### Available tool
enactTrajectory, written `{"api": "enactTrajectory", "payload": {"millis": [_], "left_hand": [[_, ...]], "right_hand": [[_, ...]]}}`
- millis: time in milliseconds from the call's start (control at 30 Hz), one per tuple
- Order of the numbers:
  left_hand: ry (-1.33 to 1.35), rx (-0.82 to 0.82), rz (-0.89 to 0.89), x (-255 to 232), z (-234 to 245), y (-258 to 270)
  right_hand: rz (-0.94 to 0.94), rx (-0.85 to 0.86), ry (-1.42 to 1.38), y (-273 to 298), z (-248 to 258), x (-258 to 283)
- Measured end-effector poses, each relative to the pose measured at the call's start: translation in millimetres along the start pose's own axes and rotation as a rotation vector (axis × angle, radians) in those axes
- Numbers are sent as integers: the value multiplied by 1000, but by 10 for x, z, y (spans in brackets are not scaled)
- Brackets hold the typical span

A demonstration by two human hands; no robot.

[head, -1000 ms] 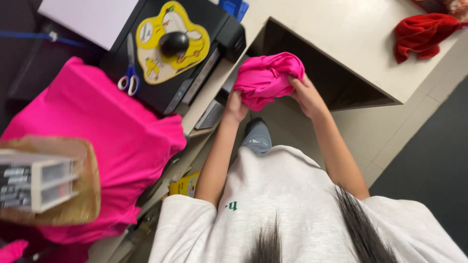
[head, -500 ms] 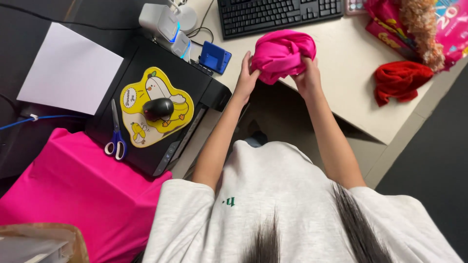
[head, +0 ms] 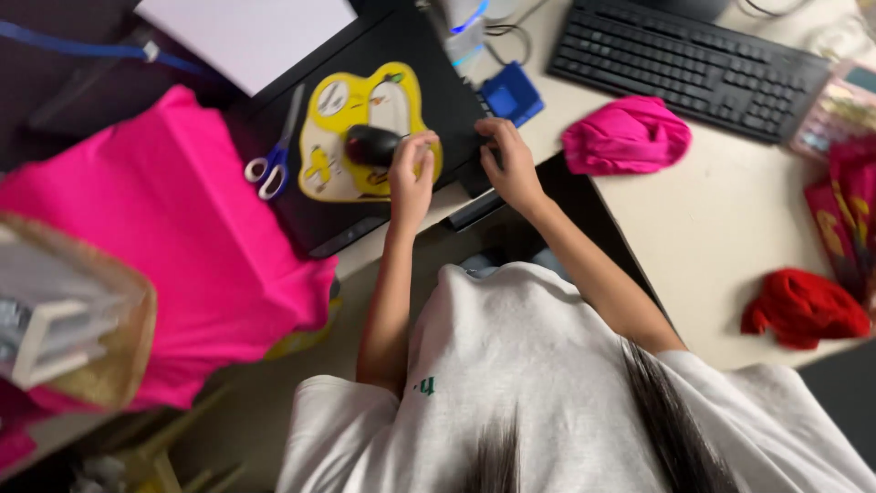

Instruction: The person cleans a desk using a duster, wiping the surface, keyboard, and monitor. They then organize items, including a pink cloth, a pen holder, and a tape dispenser, placing them on the desk or nearby chair.

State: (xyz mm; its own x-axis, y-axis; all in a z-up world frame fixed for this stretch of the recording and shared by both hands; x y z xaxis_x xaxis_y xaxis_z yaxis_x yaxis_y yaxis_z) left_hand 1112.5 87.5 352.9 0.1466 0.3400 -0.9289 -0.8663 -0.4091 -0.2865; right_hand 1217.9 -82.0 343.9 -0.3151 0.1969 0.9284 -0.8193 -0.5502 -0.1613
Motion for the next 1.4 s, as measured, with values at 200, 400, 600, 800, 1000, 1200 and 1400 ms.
{"api": "enactTrajectory", "payload": {"millis": [200, 400, 600, 800, 1000, 1200, 1400], "left_hand": [[-415, -435, -32, 76, 713, 310], [-875, -587, -58, 171, 1226, 389], [-900, -470, 277, 592, 1535, 6], [-967, -342, 470, 458, 1445, -181], [-959, -85, 533, 417, 1474, -255], [-859, 77, 583, 480, 1516, -364], [-712, 24, 478, 168, 1128, -468]], "right_hand": [[90, 261, 147, -394, -581, 217], [79, 252, 237, -480, -905, -106], [-326, 316, -62, -744, -1050, -412], [-366, 450, -35, -648, -1087, -154], [-332, 409, -160, -480, -997, 27], [-393, 375, -285, -346, -873, 124], [-404, 337, -332, -236, -604, 68]]}}
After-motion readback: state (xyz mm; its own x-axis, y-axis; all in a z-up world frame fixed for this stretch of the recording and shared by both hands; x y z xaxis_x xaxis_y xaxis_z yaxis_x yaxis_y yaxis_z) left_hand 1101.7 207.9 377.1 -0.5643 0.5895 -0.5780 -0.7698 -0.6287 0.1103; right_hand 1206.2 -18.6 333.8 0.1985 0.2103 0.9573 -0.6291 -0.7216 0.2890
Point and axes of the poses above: each hand's wrist, its own y-axis away from the middle knuckle, its own z-axis out of the back of the hand, x = y × z, the point moved 4 cm from there along -y, towards the middle knuckle, and after that the axes turned 9 degrees about -z, right-handed, at the moved point
